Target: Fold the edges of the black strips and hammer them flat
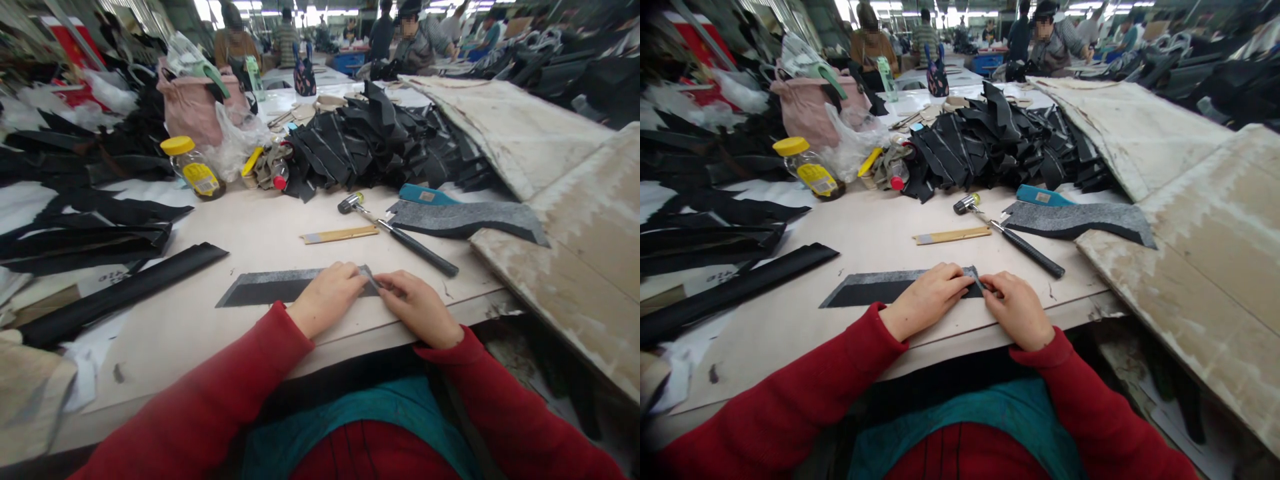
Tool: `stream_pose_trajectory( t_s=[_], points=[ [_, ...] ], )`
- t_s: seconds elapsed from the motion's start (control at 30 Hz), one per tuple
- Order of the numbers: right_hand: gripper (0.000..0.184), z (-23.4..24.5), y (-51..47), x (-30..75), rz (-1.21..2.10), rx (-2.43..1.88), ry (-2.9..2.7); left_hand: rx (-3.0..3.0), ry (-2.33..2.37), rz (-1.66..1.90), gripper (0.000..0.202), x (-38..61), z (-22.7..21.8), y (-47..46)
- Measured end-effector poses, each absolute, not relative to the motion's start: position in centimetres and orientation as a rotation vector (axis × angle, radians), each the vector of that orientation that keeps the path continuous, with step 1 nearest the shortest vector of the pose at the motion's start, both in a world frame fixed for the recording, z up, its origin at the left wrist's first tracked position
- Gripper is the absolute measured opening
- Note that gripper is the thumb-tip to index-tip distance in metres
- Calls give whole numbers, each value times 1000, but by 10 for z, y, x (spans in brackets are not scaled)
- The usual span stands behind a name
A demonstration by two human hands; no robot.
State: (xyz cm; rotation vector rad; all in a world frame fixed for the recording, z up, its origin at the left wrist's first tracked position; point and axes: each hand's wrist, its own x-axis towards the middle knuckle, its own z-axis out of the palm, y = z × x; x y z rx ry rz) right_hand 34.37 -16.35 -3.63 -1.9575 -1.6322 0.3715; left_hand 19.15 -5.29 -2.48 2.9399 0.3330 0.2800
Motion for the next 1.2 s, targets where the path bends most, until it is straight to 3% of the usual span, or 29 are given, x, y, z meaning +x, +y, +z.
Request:
stream_pose_trajectory(
  t_s=[0.37,0.57,1.2],
  points=[
    [28,-30,-164,330,36,-2048,-1972,2871,377,310,15,193,-25,-52],
    [24,-20,-161,325,-82,-2154,-2168,3014,275,293,27,191,-24,-55],
    [24,-18,-182,324,-157,-2208,-2160,3198,171,110,18,199,-10,-51]
  ],
)
